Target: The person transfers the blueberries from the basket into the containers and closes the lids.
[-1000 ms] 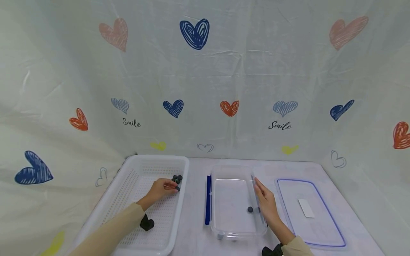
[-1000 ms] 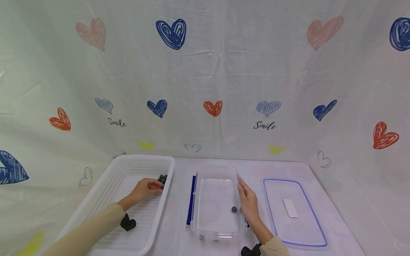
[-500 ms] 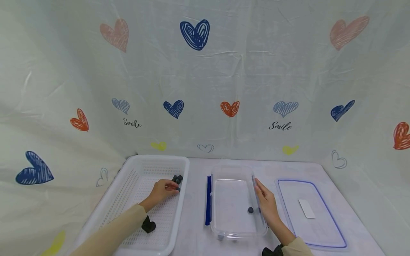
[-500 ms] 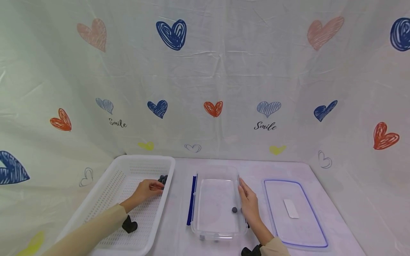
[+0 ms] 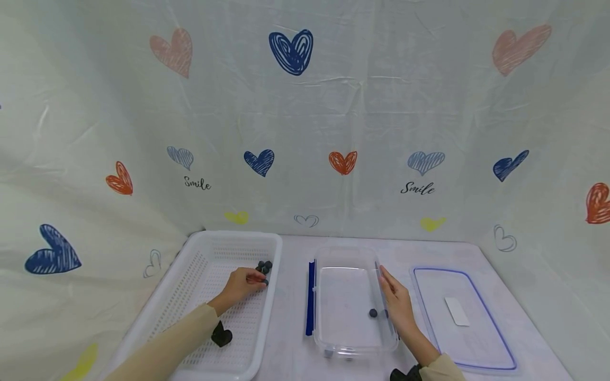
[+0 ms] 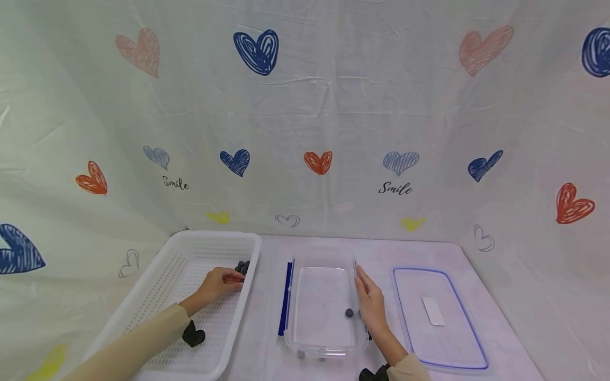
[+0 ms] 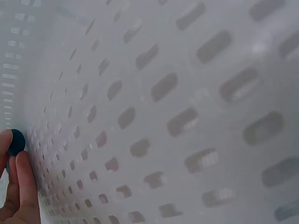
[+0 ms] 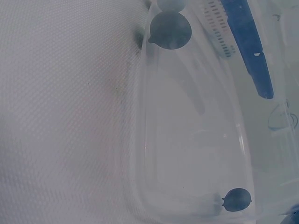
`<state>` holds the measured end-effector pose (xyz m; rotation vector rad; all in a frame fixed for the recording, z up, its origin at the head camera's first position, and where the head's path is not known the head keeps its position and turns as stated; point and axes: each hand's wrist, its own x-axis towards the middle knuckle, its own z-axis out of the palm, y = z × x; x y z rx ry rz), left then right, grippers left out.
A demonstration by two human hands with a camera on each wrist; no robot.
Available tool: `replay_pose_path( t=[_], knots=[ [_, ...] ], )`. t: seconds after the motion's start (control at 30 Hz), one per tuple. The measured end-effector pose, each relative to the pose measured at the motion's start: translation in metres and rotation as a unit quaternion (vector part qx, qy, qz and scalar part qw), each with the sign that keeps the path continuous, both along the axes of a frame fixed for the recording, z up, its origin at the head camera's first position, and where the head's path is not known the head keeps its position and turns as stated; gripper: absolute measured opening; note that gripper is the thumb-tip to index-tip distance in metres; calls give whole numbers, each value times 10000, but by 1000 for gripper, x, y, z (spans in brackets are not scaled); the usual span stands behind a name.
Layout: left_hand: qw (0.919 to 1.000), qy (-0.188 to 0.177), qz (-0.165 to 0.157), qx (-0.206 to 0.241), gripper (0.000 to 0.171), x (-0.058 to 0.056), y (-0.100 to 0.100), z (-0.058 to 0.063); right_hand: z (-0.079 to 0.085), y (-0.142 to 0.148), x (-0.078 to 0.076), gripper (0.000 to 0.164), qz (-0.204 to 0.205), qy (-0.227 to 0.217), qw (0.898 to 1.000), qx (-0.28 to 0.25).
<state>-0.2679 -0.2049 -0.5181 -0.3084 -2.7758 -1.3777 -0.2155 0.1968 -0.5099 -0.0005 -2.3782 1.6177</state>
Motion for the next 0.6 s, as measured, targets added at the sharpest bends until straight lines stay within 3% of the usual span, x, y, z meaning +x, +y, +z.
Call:
replay_pose_path(
  t=[0.6],
  knots=[
    [9998, -142, -43, 101, 22, 0, 0, -2, 0, 0, 1, 46, 85, 26, 9999, -77]
  ],
)
